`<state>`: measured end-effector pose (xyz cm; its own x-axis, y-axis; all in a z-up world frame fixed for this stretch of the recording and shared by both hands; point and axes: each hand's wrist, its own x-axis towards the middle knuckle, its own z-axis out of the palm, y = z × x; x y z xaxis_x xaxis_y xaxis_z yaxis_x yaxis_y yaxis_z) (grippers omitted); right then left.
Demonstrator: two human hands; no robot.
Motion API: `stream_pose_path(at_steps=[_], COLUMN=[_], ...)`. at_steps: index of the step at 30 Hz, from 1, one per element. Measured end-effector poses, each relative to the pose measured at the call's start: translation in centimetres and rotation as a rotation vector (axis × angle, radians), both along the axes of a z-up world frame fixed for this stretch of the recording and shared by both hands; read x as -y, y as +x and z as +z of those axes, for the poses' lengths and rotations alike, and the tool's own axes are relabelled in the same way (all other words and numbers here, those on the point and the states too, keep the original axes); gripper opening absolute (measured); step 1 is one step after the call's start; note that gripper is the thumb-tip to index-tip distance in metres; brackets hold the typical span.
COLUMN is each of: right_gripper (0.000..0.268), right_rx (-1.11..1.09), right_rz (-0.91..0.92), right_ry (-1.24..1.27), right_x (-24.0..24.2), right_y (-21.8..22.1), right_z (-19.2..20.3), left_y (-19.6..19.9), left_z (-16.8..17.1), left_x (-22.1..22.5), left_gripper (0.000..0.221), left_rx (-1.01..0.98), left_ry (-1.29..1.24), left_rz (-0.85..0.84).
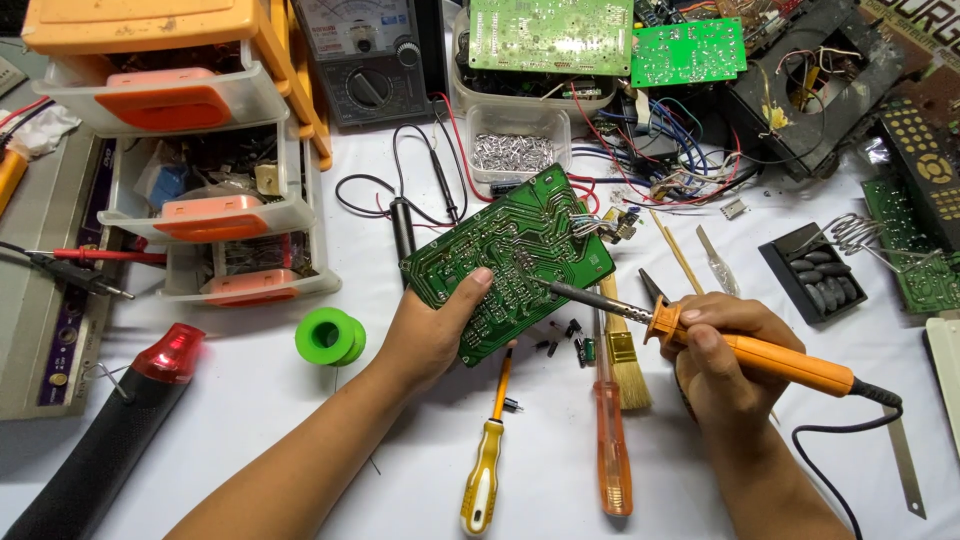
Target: Using a soldering iron and a desoldering pump to remove solder from electronic components on a printed circuit board.
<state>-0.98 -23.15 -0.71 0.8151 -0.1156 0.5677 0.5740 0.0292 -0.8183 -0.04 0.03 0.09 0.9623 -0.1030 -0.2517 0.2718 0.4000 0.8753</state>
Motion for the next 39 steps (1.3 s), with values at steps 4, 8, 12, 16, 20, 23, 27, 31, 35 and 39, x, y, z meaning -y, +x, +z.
stream_pose_path(at_steps=[4,8,12,16,20,23,27,31,35,39], right_gripper=[0.010,0.008,0.008,0.009,0.010,0.011,0.016,0.025,0.021,0.019], right_rx=[0.020,-0.021,-0.037,-0.002,-0.006,-0.001,-0.121,-0.153,-0.123,-0.148], right_rz=[-0.014,-0.013,-0.021,-0.052,-0.065,-0.111,-0.279,-0.358,-0.270,-0.313], right_ry=[0.018,0.060,0.069,0.072,0.187,0.344,0.679,0.793,0.663,0.696], right_x=[0.1,0.3,0.6,0.8,1.6,2.6,4.8,7.0,8.7,9.1], right_y=[0.0,-0.2,-0.2,0.0,0.1,0.2,0.7,1.9,2.4,2.5], right_z=[-0.2,-0.1,0.1,-0.1,-0.5,0.2,1.1,0.7,-0.4,-0.7], left_y=[0.0,0.0,-0.1,0.0,0.2,0.4,0.6,0.6,0.1,-0.8], left_z=[0.3,0.1,0.3,0.3,0.0,-0.2,-1.1,-1.7,-2.3,-0.8], left_x=[0.0,0.1,0.1,0.1,0.1,-0.4,-1.4,-2.3,-3.4,-4.3], left_gripper=[0.027,0.030,0.032,0.031,0.036,0.042,0.035,0.037,0.023,0.035], left_rx=[0.077,0.023,0.032,0.038,0.020,-0.046,-0.161,-0.238,-0.256,0.027], left_ry=[0.025,-0.004,0.003,-0.008,-0.116,-0.251,-0.296,-0.414,-0.750,-1.063], left_rz=[-0.019,0.004,0.013,0.009,0.027,0.074,0.176,0.192,0.083,-0.079])
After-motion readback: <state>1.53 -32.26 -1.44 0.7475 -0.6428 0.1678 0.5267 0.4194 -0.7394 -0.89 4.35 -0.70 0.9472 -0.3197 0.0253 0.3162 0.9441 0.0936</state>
